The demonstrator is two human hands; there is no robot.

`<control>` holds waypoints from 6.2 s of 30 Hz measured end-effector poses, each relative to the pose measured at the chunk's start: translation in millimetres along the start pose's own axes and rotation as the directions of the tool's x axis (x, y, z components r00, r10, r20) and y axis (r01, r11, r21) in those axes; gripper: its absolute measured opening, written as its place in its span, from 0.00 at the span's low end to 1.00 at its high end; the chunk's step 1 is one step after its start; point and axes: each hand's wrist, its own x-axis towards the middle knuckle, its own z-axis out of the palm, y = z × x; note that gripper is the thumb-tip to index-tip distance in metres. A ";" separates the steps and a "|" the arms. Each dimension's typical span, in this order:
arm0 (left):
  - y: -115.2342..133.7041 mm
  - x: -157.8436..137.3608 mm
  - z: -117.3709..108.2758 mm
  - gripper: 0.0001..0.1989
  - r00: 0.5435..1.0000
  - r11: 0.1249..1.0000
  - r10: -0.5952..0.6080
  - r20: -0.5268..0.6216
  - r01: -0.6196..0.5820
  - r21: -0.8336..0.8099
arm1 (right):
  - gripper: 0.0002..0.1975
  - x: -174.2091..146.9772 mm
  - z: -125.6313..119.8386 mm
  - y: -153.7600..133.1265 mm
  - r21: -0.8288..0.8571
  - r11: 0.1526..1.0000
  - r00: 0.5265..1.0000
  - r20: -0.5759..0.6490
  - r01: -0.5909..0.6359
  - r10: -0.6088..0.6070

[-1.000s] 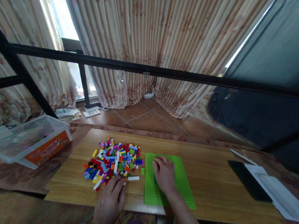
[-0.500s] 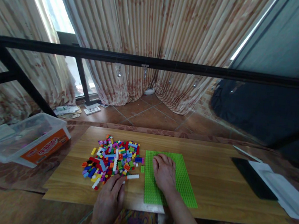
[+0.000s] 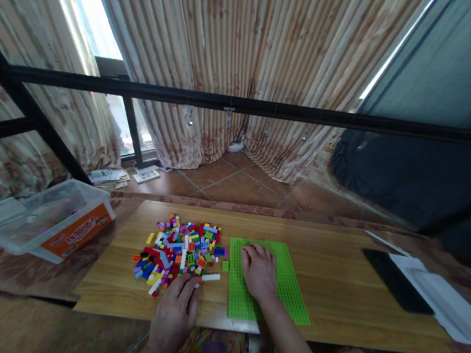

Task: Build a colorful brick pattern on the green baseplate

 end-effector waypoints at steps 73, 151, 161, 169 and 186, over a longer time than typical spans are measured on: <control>93.2 56.9 58.3 0.25 0.938 0.935 0.005 0.346 0.119 -0.334 | 0.20 -19.3 -38.0 108.5 0.574 0.757 0.914 -0.034 -0.314 0.405; 98.4 100.7 51.0 0.14 0.893 0.919 0.093 0.441 0.094 -0.383 | 0.11 -27.0 -53.1 159.3 -0.244 0.898 0.913 -0.281 -0.367 0.296; 94.1 96.7 56.1 0.16 0.912 0.907 0.082 0.403 0.099 -0.409 | 0.12 -27.4 -52.2 162.2 -0.242 0.900 0.917 -0.264 -0.362 0.298; 90.4 91.0 57.1 0.20 0.928 0.896 0.014 0.373 0.154 -0.416 | 0.13 -27.2 -51.6 162.8 -0.243 0.899 0.916 -0.270 -0.364 0.297; 99.2 100.4 82.3 0.11 0.911 0.850 -0.137 0.390 0.310 -0.425 | 0.12 -27.8 -51.5 164.1 -0.241 0.905 0.920 -0.270 -0.350 0.284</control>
